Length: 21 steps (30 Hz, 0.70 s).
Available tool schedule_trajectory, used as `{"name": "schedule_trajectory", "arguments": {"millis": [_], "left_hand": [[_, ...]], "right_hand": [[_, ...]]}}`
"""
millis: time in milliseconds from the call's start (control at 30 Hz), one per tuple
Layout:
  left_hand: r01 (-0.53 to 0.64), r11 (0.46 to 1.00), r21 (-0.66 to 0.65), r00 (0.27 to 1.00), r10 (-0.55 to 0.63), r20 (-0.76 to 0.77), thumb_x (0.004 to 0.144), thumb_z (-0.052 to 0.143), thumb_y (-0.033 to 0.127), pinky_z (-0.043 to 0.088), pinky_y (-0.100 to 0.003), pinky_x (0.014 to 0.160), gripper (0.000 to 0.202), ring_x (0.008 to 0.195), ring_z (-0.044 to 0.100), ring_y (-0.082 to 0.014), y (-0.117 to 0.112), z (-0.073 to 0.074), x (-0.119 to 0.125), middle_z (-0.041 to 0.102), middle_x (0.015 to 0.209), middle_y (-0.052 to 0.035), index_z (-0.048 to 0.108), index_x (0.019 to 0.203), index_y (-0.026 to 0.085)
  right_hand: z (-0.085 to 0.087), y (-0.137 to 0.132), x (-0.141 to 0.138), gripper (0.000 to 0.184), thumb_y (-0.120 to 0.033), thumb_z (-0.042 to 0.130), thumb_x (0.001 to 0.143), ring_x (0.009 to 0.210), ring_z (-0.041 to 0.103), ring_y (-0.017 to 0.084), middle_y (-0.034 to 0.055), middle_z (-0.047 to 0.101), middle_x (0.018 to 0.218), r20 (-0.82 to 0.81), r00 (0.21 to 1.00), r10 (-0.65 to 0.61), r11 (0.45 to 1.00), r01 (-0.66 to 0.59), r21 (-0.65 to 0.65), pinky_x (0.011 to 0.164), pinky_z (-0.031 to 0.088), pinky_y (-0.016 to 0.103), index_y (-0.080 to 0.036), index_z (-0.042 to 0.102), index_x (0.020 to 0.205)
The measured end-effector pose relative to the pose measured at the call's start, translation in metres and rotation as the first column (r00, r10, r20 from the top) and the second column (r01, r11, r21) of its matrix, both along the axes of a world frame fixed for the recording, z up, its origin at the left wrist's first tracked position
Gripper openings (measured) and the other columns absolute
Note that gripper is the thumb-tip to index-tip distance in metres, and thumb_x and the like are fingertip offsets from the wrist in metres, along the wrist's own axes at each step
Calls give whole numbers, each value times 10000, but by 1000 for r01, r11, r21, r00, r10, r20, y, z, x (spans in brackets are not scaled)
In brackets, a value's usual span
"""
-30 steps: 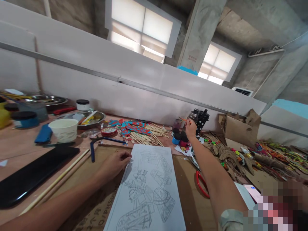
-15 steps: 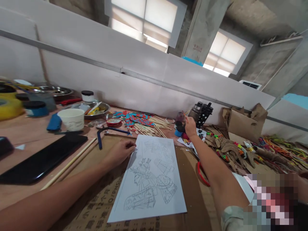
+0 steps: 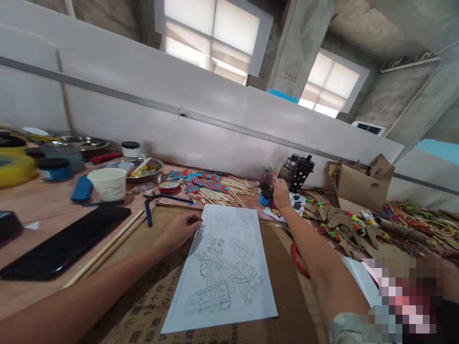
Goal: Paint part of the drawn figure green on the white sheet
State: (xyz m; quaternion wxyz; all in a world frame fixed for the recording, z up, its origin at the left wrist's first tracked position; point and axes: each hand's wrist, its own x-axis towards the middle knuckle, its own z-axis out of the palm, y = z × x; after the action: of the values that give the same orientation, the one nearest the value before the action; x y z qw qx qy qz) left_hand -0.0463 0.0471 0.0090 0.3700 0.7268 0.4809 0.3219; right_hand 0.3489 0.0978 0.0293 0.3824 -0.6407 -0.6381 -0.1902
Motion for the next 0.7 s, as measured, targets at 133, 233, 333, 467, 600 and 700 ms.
{"name": "schedule_trajectory", "arguments": {"millis": [133,233,333,467,600,700], "left_hand": [[-14,1000,-1,1000,14,-24,693,541,409,443,-308,552,278,559,614,-215,-1,3,0,723,700,-41,685,802,198],[-22,1000,-2,999,21,-33,689,543,401,433,-305,545,265,559,619,-217,-3,6,0,725,695,-37,690,796,209],[-18,1000,0,999,18,-30,684,538,409,425,-309,536,274,538,608,-218,-5,8,0,711,671,-38,684,790,202],[-11,1000,-20,999,10,-50,687,531,430,398,-306,513,284,511,588,-221,-5,10,0,653,570,-8,678,787,208],[-12,1000,-13,998,11,-66,691,530,433,405,-308,526,291,518,593,-221,-5,10,0,655,582,-11,680,792,205],[-14,1000,0,998,14,-61,695,528,439,417,-310,538,300,526,599,-219,-3,7,1,674,624,-27,683,788,199]], "right_hand": [[-2,0,-1,420,-154,350,968,1046,602,264,135,679,1060,3,1000,2,1000,-1,-16,1000,472,428,-184,662,1247],[-2,0,-3,420,-159,352,968,1080,596,270,158,672,1116,-1,1000,-10,1000,10,-15,1008,469,431,-150,645,1269],[-3,-1,-6,425,-164,336,978,1102,593,263,164,666,1153,-15,1000,-26,1000,26,-11,1019,461,416,-150,638,1276],[-4,-1,-11,413,-156,344,972,1039,620,257,164,688,1086,-38,999,-33,999,32,-26,993,476,400,-124,660,1237],[-2,-3,-14,431,-160,352,969,1046,621,260,160,699,1099,-76,996,-49,999,48,-15,991,471,410,-144,639,1290],[-1,-4,-16,428,-174,361,967,1059,626,258,151,711,1109,-110,993,-50,999,49,-17,1002,466,409,-152,648,1285]]}}
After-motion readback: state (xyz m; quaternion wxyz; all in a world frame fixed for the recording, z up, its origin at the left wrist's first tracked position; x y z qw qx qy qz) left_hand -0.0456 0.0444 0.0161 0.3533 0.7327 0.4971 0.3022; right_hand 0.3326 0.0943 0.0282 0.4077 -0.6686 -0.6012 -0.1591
